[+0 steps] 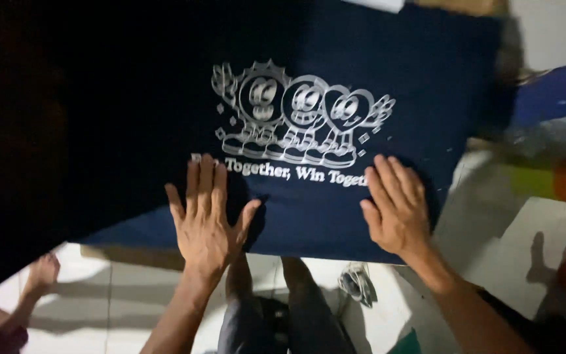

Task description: Peeling a transfer sheet from a printed t-shirt, inspecting the print by picking at it, and applying water to rub the design.

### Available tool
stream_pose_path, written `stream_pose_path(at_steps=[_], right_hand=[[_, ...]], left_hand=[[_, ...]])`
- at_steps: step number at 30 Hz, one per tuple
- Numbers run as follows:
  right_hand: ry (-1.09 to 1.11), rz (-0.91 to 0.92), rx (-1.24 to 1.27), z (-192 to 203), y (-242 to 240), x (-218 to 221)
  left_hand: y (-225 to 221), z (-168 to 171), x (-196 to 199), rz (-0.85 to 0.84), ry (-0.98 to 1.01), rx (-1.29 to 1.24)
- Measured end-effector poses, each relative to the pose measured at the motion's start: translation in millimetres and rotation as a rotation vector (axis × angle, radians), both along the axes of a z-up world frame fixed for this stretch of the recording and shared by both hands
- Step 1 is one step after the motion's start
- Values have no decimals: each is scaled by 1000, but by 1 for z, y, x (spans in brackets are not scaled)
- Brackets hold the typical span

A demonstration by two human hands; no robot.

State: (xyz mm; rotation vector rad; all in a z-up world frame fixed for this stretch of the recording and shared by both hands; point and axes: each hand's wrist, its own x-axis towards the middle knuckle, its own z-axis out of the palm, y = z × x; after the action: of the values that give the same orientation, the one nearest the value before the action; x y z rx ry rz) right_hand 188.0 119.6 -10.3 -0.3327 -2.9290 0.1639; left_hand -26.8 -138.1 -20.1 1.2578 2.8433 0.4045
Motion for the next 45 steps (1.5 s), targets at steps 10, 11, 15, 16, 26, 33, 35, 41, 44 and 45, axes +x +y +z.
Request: stream_pose_path(at_steps=[10,11,15,16,26,33,35,41,44,45], right_hand=[[221,-51,66,7,-6,-4],[152,-83,56,2,-7,1],[-16,-186,-2,9,-13,7],[-4,-190,0,12,-5,-2],[30,-958,-378,46,64,26],[90,-10,-359,62,-3,-74],[56,-263,-381,61,69,-24],[83,-774,-265,21,132,43],[304,-332,-394,35,21,-12],[308,-171,-585,35,-12,-40]], left_hand=[[3,-13,1,65,167,104],[2,-10,2,64,164,82],[-2,-10,7,64,195,2],[9,-9,-7,61,207,5],[2,-3,-3,-2,111,0],[5,-1,3,14,67,-46],[2,-3,0,2,69,-60],[5,-2,0,13,75,-24],[-3,2,11,-11,94,-43],[4,3,3,-2,155,-52]])
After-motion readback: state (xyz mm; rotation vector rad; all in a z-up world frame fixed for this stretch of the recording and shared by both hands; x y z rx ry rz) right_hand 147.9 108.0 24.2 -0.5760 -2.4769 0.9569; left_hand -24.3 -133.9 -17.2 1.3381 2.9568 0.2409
